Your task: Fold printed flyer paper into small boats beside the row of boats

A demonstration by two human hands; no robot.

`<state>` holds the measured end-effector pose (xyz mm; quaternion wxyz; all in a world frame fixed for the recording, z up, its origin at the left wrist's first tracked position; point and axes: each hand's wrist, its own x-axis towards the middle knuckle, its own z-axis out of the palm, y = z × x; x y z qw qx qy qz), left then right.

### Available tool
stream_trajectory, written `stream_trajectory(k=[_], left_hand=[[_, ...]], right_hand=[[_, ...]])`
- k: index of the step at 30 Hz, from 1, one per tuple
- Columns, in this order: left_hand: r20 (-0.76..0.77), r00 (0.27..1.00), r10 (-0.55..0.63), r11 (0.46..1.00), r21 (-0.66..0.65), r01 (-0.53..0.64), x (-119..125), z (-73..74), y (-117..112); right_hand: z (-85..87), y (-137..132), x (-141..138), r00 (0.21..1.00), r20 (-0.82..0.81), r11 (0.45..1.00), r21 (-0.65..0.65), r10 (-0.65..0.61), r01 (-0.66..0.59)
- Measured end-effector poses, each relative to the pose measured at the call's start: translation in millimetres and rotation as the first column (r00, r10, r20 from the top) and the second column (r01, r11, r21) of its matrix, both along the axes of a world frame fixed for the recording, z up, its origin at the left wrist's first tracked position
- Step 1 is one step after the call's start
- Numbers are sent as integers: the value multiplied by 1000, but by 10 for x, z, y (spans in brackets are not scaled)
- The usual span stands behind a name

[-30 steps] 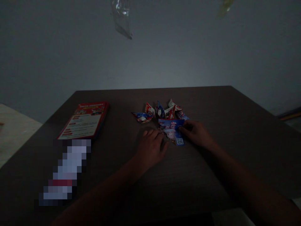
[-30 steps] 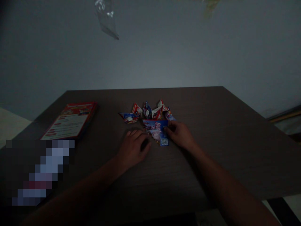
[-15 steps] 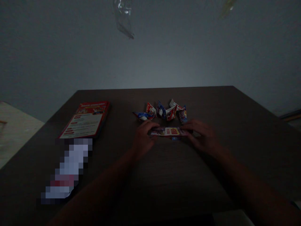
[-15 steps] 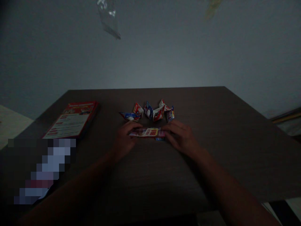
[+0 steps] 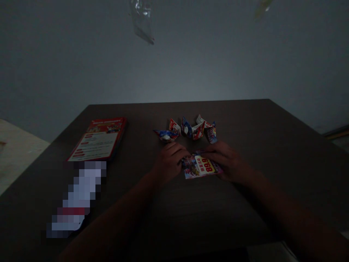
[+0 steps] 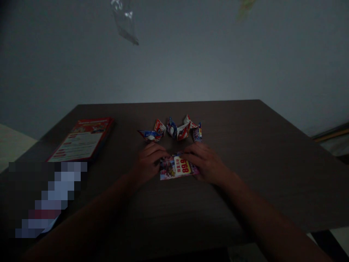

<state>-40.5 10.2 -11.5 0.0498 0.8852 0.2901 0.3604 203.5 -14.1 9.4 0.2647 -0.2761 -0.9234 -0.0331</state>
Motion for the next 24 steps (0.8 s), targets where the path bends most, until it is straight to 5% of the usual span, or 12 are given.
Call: stream_trajectory(k=[15,24], left_hand=[[-344,936,-74,973,-231,-8,-23,6,-47],[-407,913,-23,975,-210,-69,-27,51,-40]], right_hand=[[-118,51,-11,993,88,975,-211,83,-63],[-152,51,-36,997,80,967,-253,16,5]])
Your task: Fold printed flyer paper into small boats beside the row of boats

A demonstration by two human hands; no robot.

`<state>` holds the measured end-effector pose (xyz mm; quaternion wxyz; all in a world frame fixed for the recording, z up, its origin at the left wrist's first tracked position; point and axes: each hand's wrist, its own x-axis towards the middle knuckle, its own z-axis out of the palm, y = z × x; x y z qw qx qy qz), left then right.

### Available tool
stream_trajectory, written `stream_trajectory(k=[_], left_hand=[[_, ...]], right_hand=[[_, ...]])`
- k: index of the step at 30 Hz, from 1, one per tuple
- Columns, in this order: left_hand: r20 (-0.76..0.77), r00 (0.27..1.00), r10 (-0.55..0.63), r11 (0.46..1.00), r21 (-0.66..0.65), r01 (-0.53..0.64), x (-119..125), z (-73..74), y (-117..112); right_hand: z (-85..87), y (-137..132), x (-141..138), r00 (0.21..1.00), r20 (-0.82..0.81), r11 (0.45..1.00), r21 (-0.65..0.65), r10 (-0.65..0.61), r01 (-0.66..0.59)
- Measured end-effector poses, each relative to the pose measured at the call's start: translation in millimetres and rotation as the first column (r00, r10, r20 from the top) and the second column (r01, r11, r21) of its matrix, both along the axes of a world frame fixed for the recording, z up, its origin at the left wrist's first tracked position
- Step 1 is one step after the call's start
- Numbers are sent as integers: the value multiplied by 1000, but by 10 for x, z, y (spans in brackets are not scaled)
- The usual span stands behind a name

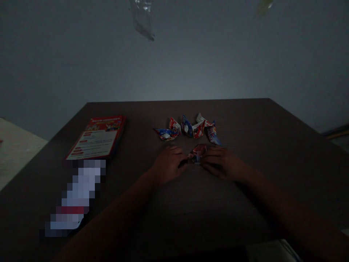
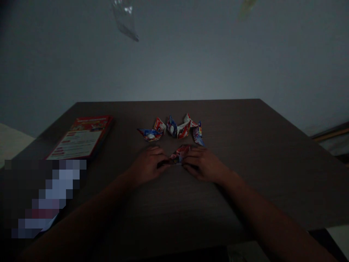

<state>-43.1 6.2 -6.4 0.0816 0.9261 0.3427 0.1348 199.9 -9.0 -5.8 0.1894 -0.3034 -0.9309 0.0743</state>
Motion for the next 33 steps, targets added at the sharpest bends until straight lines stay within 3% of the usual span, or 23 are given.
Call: stream_trajectory(k=[8,11,22,27,33], left_hand=[[-34,996,83,996,34,-82,-8,-21,26],[-27,991,128,992,13,-127,-1,-8,19],[-5,958,286,949,-136,-284,56,12,9],[-37,958,284,947,-146,-287,70,27,21],[-88,956,279,945,-154,-290,88,66,39]], right_hand=[[-30,39,-12,980,-194,996,-88,-33,16],[-37,44,-31,969,-228,989,-127,-100,72],[-35,57,-86,913,-111,883,-323,-391,339],[12,48,-138,870,-14,823,-333,-493,461],[34,32,-161,839,36,769,-380,-543,514]])
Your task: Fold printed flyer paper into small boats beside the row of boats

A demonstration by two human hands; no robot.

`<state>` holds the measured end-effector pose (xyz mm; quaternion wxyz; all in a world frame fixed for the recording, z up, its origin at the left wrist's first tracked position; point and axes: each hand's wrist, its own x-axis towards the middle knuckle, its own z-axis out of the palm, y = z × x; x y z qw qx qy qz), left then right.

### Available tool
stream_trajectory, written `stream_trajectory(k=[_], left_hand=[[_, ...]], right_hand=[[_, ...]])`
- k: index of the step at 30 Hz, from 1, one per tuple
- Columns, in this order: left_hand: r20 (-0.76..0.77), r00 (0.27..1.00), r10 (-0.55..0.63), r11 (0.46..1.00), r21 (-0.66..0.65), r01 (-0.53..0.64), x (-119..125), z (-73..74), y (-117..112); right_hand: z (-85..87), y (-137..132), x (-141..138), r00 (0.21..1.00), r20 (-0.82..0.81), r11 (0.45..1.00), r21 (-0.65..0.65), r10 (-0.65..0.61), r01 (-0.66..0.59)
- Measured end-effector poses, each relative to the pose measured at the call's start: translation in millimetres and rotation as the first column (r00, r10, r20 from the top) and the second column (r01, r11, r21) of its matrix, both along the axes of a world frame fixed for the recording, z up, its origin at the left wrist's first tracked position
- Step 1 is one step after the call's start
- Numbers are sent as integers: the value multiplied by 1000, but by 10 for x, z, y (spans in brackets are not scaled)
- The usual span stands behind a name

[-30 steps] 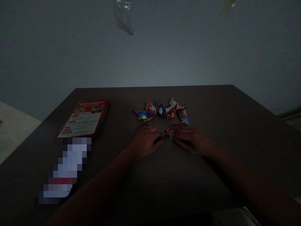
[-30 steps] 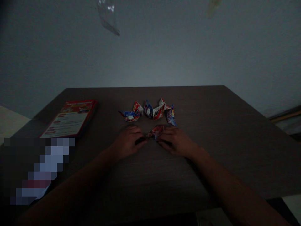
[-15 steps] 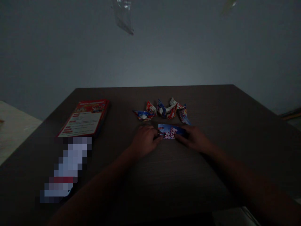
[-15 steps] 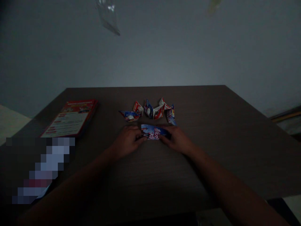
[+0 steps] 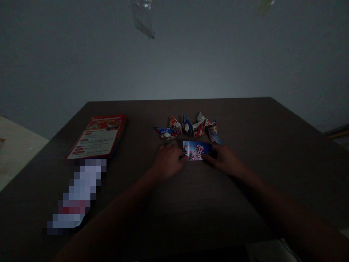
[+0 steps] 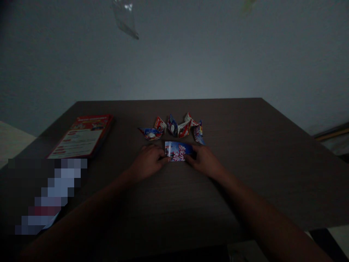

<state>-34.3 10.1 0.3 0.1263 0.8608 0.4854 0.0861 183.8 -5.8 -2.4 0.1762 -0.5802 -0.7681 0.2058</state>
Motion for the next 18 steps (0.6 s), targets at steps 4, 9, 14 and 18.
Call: stream_trajectory(k=[4,9,14,18], left_hand=[[-7,1000,4,999,-33,-4,8,24,11],[-34,999,19,999,-50,-20,33,52,22],[-47,998,44,997,-66,-48,56,72,27],[-42,998,53,996,-72,-56,56,71,25]], right_hand=[[-4,2,-8,999,33,999,16,-31,31],[30,11,-33,998,52,1000,-13,-19,20],[34,10,-43,998,53,1000,-8,-22,22],[17,0,-51,999,43,999,29,-27,26]])
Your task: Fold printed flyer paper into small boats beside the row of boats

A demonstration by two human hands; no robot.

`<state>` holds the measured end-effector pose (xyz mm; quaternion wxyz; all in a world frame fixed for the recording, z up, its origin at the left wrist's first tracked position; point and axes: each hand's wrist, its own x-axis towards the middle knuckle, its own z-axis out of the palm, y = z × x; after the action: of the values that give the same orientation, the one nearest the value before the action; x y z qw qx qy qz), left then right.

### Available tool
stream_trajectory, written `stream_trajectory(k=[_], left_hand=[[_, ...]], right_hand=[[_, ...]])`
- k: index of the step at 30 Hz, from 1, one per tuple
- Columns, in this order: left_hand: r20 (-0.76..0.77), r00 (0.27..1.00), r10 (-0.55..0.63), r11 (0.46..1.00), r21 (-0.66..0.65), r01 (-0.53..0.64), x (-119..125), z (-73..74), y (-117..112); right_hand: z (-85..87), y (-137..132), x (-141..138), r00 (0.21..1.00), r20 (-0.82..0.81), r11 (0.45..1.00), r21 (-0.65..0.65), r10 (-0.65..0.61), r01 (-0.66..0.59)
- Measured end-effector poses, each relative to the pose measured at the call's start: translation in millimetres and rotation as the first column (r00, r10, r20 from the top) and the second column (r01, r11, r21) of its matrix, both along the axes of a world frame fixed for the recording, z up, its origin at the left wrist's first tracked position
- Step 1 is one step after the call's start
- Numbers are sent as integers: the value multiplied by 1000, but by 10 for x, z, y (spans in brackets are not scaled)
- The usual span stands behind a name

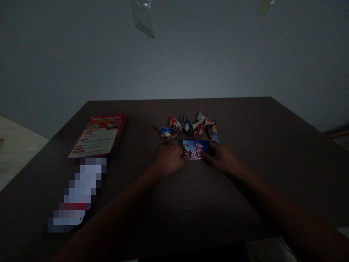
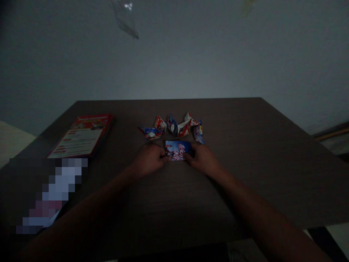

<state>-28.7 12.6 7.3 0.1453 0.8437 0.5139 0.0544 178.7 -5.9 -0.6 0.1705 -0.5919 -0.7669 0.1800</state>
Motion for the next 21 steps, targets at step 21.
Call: stream_trajectory(k=[21], left_hand=[[-28,999,37,999,-9,-38,11,12,-2]], right_hand=[[-184,-52,-211,967,83,937,279,-241,209]])
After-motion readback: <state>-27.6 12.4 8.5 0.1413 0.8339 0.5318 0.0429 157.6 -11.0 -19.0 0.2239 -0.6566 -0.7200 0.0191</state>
